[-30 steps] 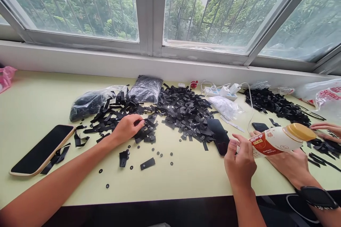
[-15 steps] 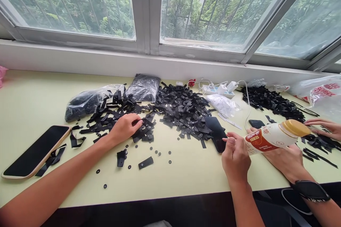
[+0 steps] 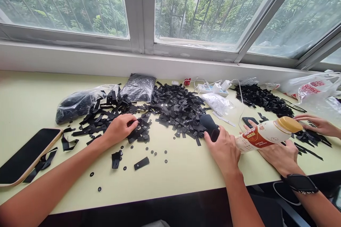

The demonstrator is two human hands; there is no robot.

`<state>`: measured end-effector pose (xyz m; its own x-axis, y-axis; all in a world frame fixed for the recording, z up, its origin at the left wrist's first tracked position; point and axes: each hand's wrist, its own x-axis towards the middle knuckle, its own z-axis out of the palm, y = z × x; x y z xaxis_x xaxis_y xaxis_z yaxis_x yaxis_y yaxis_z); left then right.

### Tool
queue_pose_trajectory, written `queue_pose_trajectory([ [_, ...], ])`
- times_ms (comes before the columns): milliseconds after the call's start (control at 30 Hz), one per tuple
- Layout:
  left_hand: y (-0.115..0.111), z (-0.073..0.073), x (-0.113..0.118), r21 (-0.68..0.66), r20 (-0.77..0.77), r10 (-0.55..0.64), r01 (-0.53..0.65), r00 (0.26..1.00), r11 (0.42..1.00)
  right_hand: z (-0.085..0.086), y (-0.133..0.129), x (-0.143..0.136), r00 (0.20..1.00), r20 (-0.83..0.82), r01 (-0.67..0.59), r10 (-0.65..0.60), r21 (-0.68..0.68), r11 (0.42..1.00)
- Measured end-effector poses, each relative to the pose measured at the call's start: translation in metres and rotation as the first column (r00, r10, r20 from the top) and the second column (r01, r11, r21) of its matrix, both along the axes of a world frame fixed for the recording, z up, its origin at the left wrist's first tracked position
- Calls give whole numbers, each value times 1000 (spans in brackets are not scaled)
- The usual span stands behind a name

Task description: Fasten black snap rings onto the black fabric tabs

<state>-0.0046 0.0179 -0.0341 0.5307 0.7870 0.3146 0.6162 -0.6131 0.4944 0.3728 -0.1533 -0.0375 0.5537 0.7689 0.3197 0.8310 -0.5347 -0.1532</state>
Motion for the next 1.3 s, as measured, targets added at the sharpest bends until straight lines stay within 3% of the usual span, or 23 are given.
queue_pose_trajectory([
  [267,-1,3,1,-8,-23,-4,3,1000,1000,12,9,1,991,-133,0,-8,-64,998],
  [633,-1,3,1,-3,-41,-2,2,999,1000,11,11,6,973,-219,66,-78,-64,996],
  [900,-1,4,1,-3,-43,-9,8,999,1000,5,7,5,991,-134,-11,12,13,1000],
  [1133,-1,5,1,-22,-33,-14,13,999,1000,-7,-18,7,976,-128,-156,178,168,973],
  [1300,0,4,0,-23,-39,-10,9,999,1000,-15,-27,5,969,-109,-188,220,245,951],
])
